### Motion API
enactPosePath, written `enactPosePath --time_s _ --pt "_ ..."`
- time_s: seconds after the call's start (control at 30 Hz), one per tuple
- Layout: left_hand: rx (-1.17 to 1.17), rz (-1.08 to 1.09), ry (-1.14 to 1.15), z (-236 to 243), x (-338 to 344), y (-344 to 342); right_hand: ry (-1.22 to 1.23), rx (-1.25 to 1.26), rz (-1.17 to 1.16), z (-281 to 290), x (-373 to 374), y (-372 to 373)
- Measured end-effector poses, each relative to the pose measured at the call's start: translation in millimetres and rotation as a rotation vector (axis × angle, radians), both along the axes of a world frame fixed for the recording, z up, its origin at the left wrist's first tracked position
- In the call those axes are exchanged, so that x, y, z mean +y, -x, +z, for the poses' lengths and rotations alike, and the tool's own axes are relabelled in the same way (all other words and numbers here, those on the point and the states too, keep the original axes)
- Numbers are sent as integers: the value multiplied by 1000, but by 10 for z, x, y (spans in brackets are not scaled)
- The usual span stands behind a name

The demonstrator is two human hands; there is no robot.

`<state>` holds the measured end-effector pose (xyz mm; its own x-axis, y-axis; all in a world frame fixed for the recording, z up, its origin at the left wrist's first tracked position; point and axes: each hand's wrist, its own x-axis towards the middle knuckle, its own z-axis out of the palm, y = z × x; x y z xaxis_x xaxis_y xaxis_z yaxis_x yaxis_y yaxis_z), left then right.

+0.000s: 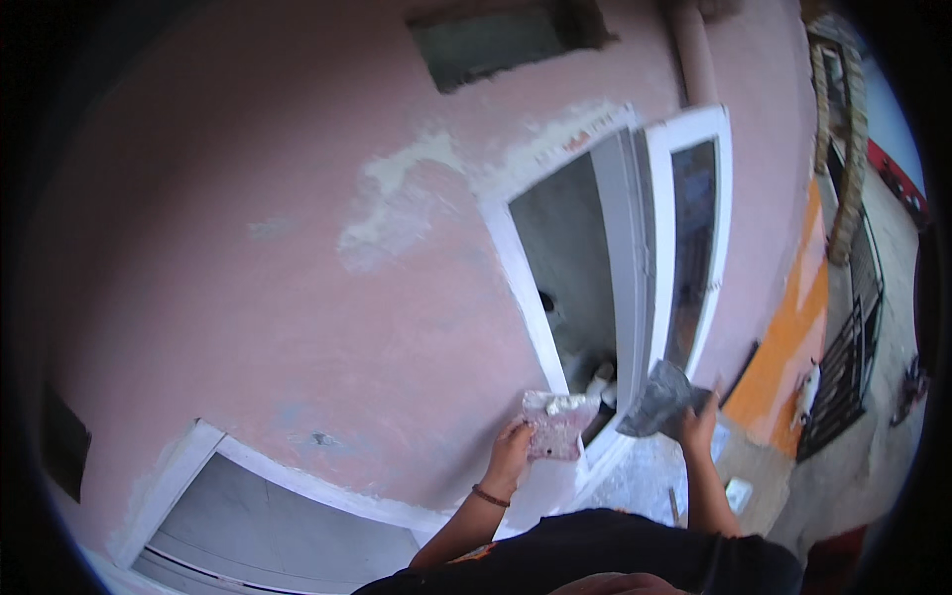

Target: The person applies plaster to a pink wall around a window frame using a trowel and a smaller scraper. They repeatedly scoop plaster from the trowel and smooth it onto the wall surface, focusing on the area above and beside the window.

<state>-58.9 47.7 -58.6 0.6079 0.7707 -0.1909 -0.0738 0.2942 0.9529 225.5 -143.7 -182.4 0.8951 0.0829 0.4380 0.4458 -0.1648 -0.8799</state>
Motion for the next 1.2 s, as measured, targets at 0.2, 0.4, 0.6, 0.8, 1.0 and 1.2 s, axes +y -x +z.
enactPosePath --time_s 0.2,0.4,0.6,0.8,1.0,1.2 --pt "-287 -99 114 -263 -300 -316 285 176 527 418 51 450" --pt "-153 -159 44 -311 -379 -834 18 591 632 481 76 778" --pt "74 -176 -522 -323 -444 -1061 -62 535 591 437 -204 759" --pt "223 -359 -653 124 -452 -1018 -194 610 453 353 -343 673" --pt "-615 -123 -814 1523 -387 162 -90 634 434 81 -424 251" --pt "-1218 -92 -1006 2425 -1069 870 -115 654 525 -181 -44 -7"
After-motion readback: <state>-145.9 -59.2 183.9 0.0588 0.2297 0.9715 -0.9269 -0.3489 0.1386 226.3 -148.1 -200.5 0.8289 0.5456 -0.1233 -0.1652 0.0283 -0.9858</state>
